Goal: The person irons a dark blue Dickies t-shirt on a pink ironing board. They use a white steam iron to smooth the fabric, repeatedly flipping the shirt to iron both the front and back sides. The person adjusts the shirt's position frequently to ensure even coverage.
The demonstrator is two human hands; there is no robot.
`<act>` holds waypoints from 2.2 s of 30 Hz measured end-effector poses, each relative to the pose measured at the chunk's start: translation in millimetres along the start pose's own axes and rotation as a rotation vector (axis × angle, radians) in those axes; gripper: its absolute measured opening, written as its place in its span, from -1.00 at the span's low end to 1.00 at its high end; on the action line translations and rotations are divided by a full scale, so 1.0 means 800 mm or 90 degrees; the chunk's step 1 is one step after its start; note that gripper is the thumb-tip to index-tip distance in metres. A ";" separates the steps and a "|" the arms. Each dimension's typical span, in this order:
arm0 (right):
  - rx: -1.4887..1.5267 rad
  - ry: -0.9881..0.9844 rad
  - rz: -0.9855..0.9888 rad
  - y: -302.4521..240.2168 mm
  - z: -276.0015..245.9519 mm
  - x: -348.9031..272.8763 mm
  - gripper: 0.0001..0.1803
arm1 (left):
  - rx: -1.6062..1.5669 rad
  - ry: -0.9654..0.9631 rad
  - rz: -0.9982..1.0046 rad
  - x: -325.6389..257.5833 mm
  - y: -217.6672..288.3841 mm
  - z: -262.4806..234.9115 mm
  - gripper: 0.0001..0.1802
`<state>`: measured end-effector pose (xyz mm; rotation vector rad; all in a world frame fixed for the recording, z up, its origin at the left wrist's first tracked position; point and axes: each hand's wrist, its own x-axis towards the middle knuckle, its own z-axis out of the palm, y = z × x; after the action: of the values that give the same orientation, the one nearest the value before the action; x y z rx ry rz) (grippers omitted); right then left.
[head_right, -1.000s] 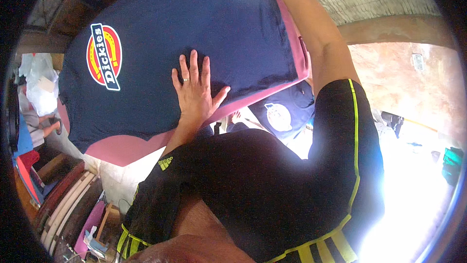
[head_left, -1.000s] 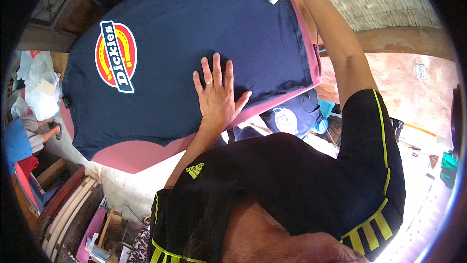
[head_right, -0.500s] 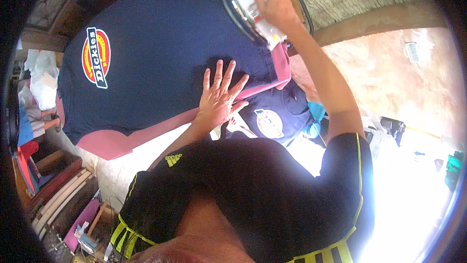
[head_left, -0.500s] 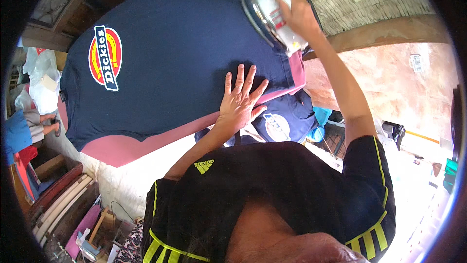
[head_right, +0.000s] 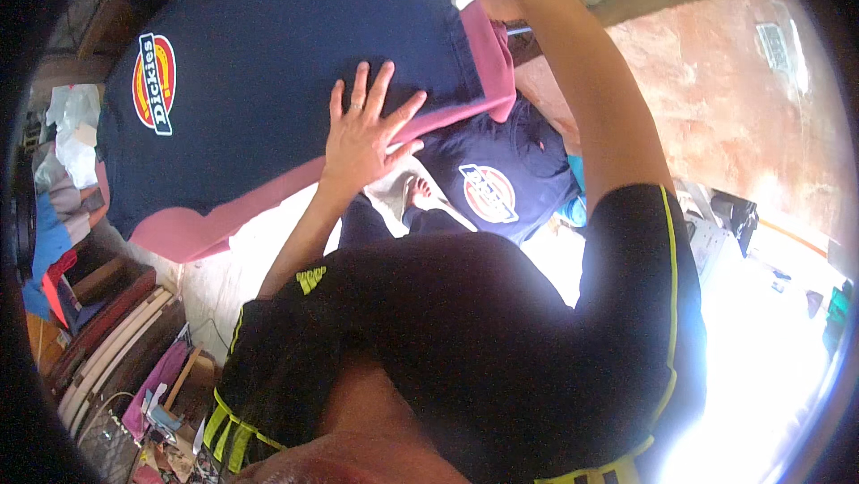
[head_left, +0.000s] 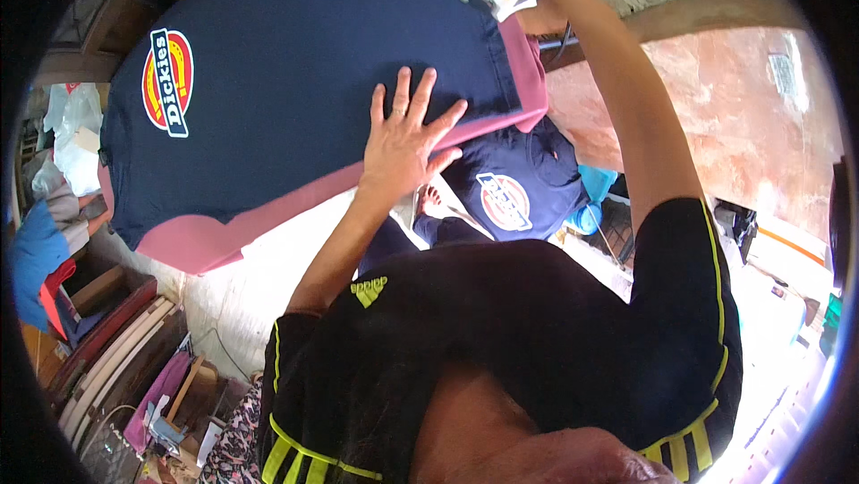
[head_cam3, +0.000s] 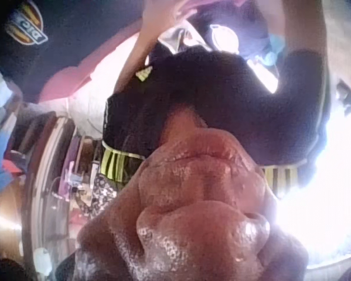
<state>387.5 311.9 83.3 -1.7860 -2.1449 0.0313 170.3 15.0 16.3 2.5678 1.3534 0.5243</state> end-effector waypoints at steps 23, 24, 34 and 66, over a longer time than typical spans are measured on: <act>0.132 0.005 -0.227 -0.059 -0.036 -0.189 -0.47 | -0.183 0.081 -0.140 -0.048 -0.007 0.013 -0.51; 0.098 0.030 -0.261 -0.049 -0.038 -0.213 -0.47 | -0.205 0.151 -0.152 -0.047 -0.023 0.013 -0.66; 0.290 -0.074 -0.129 -0.036 -0.069 -0.280 -0.55 | 0.250 0.163 -0.496 -0.091 -0.125 -0.033 -0.11; 0.496 -0.300 -0.010 -0.446 0.047 -0.079 -0.44 | 0.282 0.240 -0.552 -0.155 -0.370 -0.130 -0.22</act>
<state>47.6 185.5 116.5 -1.3606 -1.9895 1.2060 -159.8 79.9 -12.4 1.8612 2.7355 0.5866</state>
